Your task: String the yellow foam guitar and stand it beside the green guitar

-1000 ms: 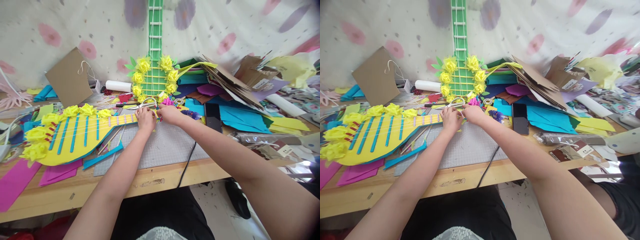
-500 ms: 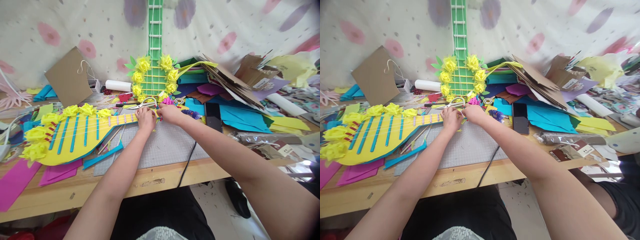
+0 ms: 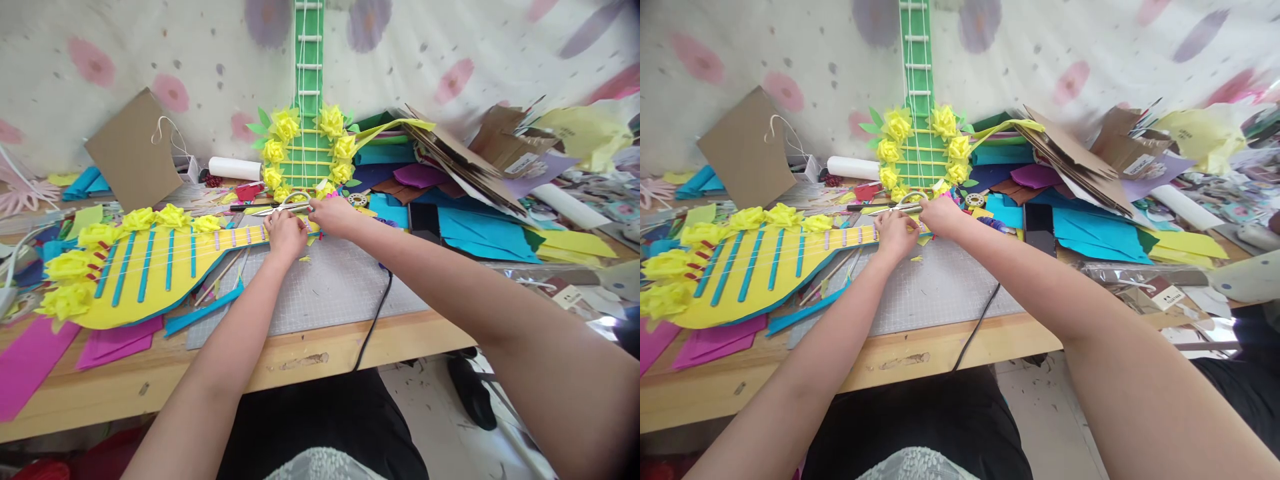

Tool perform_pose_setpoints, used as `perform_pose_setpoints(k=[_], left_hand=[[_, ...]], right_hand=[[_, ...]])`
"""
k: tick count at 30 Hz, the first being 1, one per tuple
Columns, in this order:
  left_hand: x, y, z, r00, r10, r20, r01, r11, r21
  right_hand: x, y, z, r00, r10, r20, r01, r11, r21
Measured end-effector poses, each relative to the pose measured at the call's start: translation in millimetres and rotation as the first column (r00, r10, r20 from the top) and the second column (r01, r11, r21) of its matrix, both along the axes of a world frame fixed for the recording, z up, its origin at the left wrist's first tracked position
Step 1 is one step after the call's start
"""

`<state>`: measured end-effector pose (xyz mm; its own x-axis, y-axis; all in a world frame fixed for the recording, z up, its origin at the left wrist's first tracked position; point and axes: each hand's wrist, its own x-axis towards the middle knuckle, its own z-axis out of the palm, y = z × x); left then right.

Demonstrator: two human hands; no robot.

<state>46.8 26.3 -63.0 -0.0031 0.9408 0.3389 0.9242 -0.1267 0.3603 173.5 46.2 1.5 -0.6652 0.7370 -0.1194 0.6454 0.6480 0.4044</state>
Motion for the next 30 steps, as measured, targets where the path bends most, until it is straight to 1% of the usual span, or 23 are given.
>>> perform_pose_setpoints(k=[5, 9, 13, 15, 17, 20, 23, 27, 30], left_hand=[[4.3, -1.0, -5.1, 0.999, 0.013, -0.035, -0.011, 0.999, 0.036], [4.1, -2.9, -6.0, 0.998, 0.009, -0.054, -0.006, 0.999, 0.052], [5.9, -3.7, -5.3, 0.998, 0.002, -0.066, 0.001, 0.999, 0.039], [6.8, -2.9, -4.0, 0.999, 0.004, -0.05, -0.003, 1.0, 0.017], [7.0, -1.3, -1.8, 0.999, 0.009, -0.034, -0.01, 1.0, -0.011], [7.0, 0.8, 1.9, 0.999, -0.005, -0.044, 0.003, 0.999, -0.036], [7.6, 1.1, 4.6, 0.999, -0.026, -0.031, 0.025, 0.999, -0.045], [9.8, -0.2, 5.9, 0.998, -0.008, 0.065, 0.013, 0.997, -0.073], [11.2, -0.7, 7.5, 0.999, 0.002, 0.052, 0.002, 0.998, -0.062]], right_hand=[[3.0, 9.3, -8.0, 0.993, 0.094, 0.077, -0.092, 0.995, -0.032], [3.9, 12.4, -12.3, 0.99, 0.128, 0.055, -0.126, 0.991, -0.034], [2.5, 9.8, -10.0, 0.992, 0.124, 0.019, -0.123, 0.991, -0.054], [0.9, 8.7, -7.3, 0.996, 0.089, -0.019, -0.09, 0.994, -0.054], [-1.7, 8.4, -4.9, 0.998, 0.009, -0.068, -0.013, 0.998, -0.064], [-7.3, 8.3, -4.7, 0.982, -0.133, -0.136, 0.112, 0.983, -0.148], [-12.9, 7.2, -8.7, 0.95, -0.236, -0.204, 0.189, 0.956, -0.226], [-16.9, 2.2, -10.7, 0.9, -0.314, -0.302, 0.26, 0.943, -0.208], [-19.0, -5.5, -4.8, 0.892, -0.332, -0.308, 0.283, 0.939, -0.194]])
